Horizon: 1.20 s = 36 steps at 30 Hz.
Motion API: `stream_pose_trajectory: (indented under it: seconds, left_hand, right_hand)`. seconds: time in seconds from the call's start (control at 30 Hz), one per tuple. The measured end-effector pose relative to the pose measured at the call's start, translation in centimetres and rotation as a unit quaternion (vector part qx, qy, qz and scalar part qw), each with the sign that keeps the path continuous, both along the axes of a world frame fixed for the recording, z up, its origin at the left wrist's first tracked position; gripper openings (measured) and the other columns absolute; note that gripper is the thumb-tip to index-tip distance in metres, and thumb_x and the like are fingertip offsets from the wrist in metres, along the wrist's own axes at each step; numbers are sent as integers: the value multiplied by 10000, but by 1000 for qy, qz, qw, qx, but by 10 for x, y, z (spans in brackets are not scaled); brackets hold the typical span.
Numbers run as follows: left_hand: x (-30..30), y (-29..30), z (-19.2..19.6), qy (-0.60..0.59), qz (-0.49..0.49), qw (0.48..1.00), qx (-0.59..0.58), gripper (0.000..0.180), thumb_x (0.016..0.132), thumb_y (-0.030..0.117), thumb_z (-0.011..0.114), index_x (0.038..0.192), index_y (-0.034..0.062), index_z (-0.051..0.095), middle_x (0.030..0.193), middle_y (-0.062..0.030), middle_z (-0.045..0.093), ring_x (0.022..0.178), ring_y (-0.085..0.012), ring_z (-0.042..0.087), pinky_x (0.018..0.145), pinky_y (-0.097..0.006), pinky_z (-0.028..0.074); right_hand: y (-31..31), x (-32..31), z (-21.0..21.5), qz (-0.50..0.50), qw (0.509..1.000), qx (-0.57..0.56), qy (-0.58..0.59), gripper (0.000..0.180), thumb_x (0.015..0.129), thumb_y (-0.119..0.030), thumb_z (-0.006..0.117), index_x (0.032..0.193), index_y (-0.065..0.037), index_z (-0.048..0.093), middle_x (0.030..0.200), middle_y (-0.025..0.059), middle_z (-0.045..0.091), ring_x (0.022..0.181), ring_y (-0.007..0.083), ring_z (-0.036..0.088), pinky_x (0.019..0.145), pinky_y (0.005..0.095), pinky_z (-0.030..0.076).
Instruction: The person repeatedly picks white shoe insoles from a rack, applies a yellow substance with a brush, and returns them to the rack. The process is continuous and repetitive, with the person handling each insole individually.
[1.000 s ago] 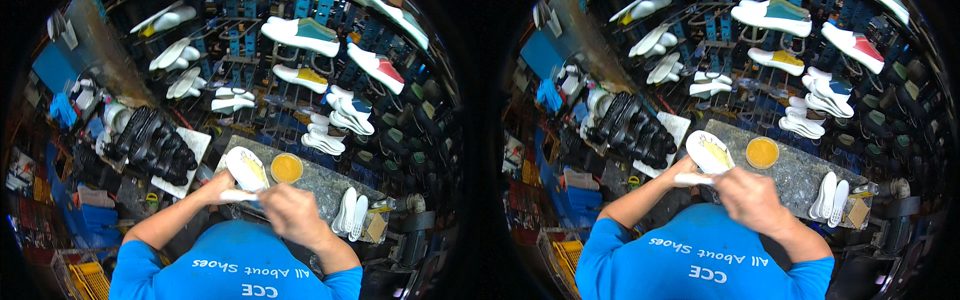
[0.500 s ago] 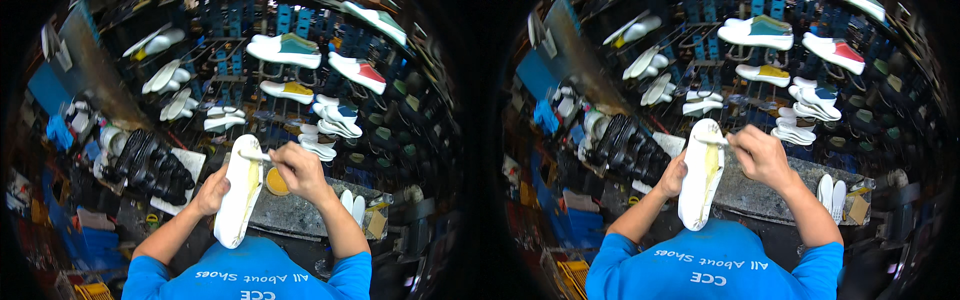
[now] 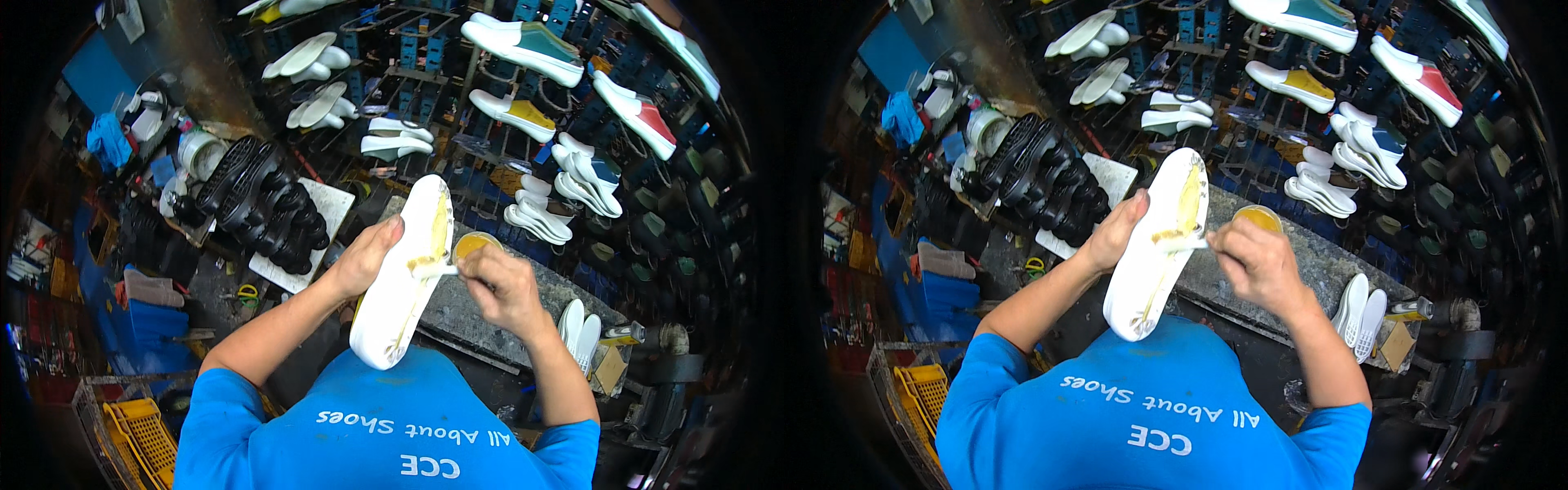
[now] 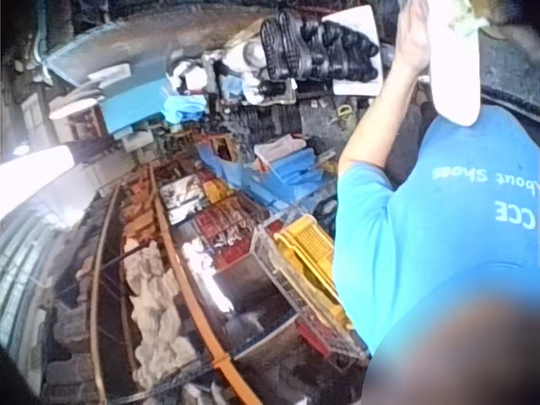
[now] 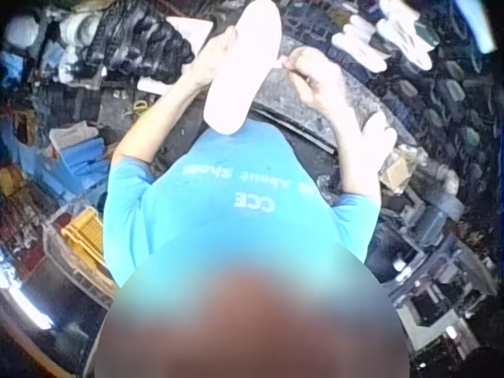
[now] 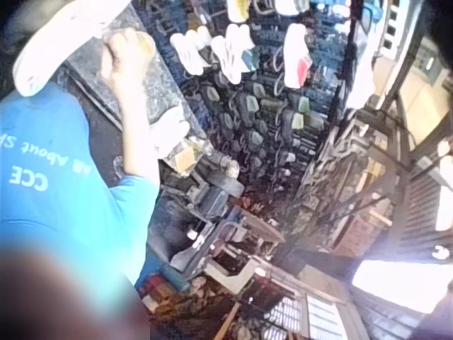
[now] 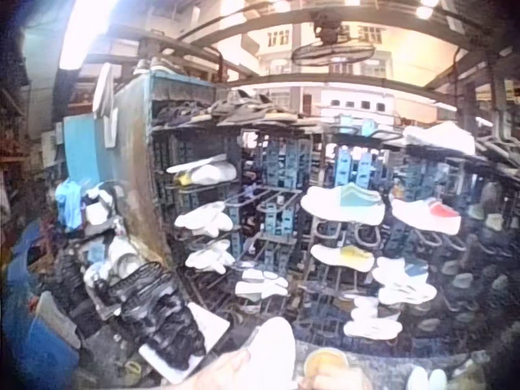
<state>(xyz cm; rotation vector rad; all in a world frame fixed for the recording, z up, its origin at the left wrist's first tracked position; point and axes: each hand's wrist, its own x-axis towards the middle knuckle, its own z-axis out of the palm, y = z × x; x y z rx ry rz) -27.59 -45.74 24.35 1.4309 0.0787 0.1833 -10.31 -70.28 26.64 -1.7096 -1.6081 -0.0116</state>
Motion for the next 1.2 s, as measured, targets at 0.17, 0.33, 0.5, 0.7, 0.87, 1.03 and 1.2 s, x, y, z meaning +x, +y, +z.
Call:
stream_pose_trajectory:
  seconds: [0.17, 0.33, 0.5, 0.7, 0.87, 1.03, 1.2]
  left_hand:
    - [0, 8, -18, 11, 52, 998, 27, 656, 1248, 550, 347, 1365, -16, 655, 1161, -96, 747, 1031, -161, 696, 925, -353, 575]
    - [8, 7, -29, 1, 31, 999, 39, 825, 1220, 663, 338, 1424, -68, 664, 1181, -140, 797, 1041, -172, 751, 878, -329, 598]
    - [27, 11, -55, 19, -54, 998, -13, 850, 1215, 664, 345, 1535, -75, 617, 1298, -175, 800, 1162, -199, 782, 962, -363, 632]
    - [53, 17, -150, 148, -20, 955, -257, 810, 1186, 695, 418, 1562, 2, 602, 1275, -165, 786, 1077, -212, 790, 944, -396, 654]
    - [35, 3, -229, 306, 15, 860, -407, 838, 1172, 738, 368, 1588, 39, 570, 1322, -194, 767, 1062, -316, 809, 922, -487, 686]
    - [6, 1, -240, 276, 111, 753, -587, 797, 1175, 658, 469, 1622, 7, 570, 1492, -217, 725, 1294, -355, 763, 1082, -481, 648]
    - [-47, 50, -193, 92, 96, 973, -189, 1001, 1079, 633, 710, 1715, -79, 411, 1635, -267, 625, 1505, -394, 635, 1273, -488, 480]
  right_hand:
    - [-22, -65, -6, 46, 990, -53, 120, 113, 937, 5, 800, 1047, -19, 803, 982, 140, 775, 828, 297, 791, 717, 407, 645]
    - [-6, -43, 24, -25, 993, -67, 89, 135, 968, -38, 751, 1090, -23, 807, 906, 174, 721, 815, 378, 748, 733, 471, 608]
    - [20, 50, -8, -178, 982, 5, 56, 129, 1000, -30, 730, 1116, -27, 787, 977, 201, 749, 869, 414, 766, 777, 494, 614]
    - [-1, -75, -56, -163, 964, -156, 140, 135, 963, -10, 740, 1095, -14, 765, 980, 180, 738, 818, 408, 758, 704, 521, 626]
    - [-13, -16, -96, -283, 891, -305, 180, 115, 974, -35, 758, 1080, -50, 798, 985, 233, 774, 855, 460, 770, 750, 536, 626]
    - [17, 111, -183, -346, 830, -431, -72, 153, 988, -78, 694, 1102, -52, 792, 1025, 250, 811, 902, 479, 794, 820, 599, 635]
    - [7, 113, -168, -311, 823, -476, -1, 155, 965, -36, 698, 1097, -33, 781, 1062, 251, 804, 973, 487, 788, 864, 594, 629]
